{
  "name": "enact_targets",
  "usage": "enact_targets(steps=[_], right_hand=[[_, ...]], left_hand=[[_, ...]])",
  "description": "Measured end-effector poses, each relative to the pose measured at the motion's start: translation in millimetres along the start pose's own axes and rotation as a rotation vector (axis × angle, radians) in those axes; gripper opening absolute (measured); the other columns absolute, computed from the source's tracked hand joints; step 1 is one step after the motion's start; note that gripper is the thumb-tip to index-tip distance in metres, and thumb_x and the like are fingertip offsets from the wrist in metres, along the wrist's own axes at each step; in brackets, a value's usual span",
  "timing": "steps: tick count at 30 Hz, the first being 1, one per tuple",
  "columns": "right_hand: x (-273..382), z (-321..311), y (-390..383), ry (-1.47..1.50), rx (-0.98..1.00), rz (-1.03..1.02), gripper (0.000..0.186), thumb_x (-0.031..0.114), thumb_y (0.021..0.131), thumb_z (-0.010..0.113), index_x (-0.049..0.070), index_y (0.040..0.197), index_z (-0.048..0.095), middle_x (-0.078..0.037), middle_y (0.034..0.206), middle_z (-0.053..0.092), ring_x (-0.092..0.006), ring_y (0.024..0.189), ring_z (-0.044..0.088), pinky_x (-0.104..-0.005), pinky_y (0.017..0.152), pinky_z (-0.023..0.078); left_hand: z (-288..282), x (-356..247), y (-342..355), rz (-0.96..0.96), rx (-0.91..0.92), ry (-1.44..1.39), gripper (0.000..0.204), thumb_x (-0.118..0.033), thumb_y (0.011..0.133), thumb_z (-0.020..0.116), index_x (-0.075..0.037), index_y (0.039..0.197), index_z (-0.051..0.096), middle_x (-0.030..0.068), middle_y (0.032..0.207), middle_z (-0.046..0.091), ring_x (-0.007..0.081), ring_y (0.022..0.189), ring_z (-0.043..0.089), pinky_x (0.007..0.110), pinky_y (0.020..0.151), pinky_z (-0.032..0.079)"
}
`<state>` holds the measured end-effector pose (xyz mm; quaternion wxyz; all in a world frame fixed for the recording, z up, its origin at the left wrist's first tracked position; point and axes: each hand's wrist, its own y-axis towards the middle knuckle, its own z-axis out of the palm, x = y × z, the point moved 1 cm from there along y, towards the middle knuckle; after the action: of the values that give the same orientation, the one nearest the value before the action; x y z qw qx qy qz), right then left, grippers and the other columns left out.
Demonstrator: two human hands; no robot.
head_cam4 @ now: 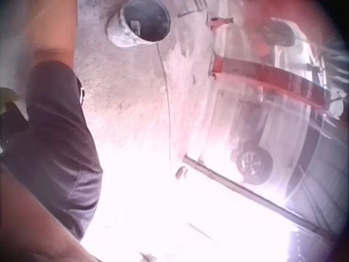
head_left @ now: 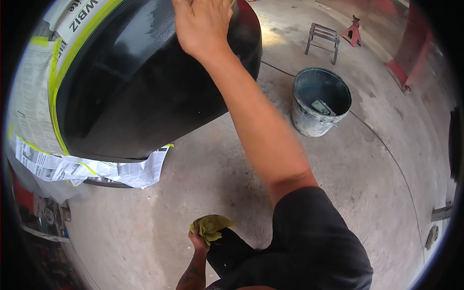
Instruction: Sanding and wiping down a masked vehicle bumper in preparation for painting.
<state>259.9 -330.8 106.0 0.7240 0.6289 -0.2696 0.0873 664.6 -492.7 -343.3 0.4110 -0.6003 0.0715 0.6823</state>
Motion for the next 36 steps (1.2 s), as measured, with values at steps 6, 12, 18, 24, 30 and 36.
enact_targets(steps=[6,12,18,24,30,36], right_hand=[[-99.9,-30.6,-2.9,0.032,0.316,0.234,0.079,0.054,0.103,0.029,-0.008,0.152,0.019,-0.025,0.159,0.018,-0.0383,0.148,0.018,-0.0440,0.121,0.016],[-51.2,-33.7,-97.5,-0.320,0.309,0.002,0.075,0.054,0.101,0.039,0.001,0.153,0.025,-0.017,0.159,0.027,-0.0334,0.148,0.023,-0.0516,0.119,0.015],[-103.2,-55.8,-67.0,-0.112,0.152,0.019,0.057,0.043,0.098,0.051,0.005,0.140,0.049,-0.014,0.145,0.049,-0.0344,0.138,0.039,-0.0463,0.114,0.029],[-102.2,-28.1,-127.8,0.003,-0.070,0.132,0.069,0.045,0.101,0.045,0.000,0.151,0.031,-0.020,0.157,0.027,-0.0329,0.147,0.025,-0.0376,0.118,0.021],[-156.6,-36.6,-120.9,0.481,-0.070,0.454,0.071,0.049,0.103,0.037,-0.001,0.152,0.025,-0.022,0.159,0.024,-0.0352,0.148,0.019,-0.0372,0.120,0.016],[-91.7,-20.7,-153.4,0.140,-0.159,0.490,0.070,0.042,0.103,0.040,-0.001,0.154,0.018,-0.022,0.161,0.017,-0.0353,0.150,0.013,-0.0434,0.121,0.010]], left_hand=[[2.7,-5.6,2.5,-0.002,-0.038,-0.025,0.027,-0.019,0.093,0.054,0.002,0.110,0.060,0.0144,0.102,0.066,0.0264,0.089,0.068,0.039,0.081,0.057],[-4.6,2.3,9.9,0.032,0.022,0.052,0.031,-0.024,0.095,0.052,0.001,0.112,0.060,0.0137,0.106,0.066,0.0274,0.095,0.068,0.041,0.085,0.056],[5.8,4.9,12.1,0.002,0.024,0.077,0.032,-0.024,0.096,0.052,0.001,0.113,0.060,0.0140,0.106,0.066,0.0272,0.095,0.068,0.041,0.085,0.056],[5.4,-3.8,4.7,0.020,-0.012,0.039,0.028,-0.018,0.093,0.053,0.003,0.109,0.060,0.0142,0.101,0.067,0.0257,0.088,0.068,0.038,0.079,0.057],[7.5,-2.4,2.8,0.014,-0.034,0.069,0.028,-0.021,0.094,0.054,0.003,0.108,0.061,0.0138,0.101,0.067,0.0254,0.087,0.068,0.039,0.078,0.057],[11.2,-4.2,1.5,0.021,-0.004,0.062,0.028,-0.021,0.094,0.055,0.002,0.110,0.060,0.0136,0.101,0.067,0.0257,0.087,0.068,0.039,0.078,0.058]])
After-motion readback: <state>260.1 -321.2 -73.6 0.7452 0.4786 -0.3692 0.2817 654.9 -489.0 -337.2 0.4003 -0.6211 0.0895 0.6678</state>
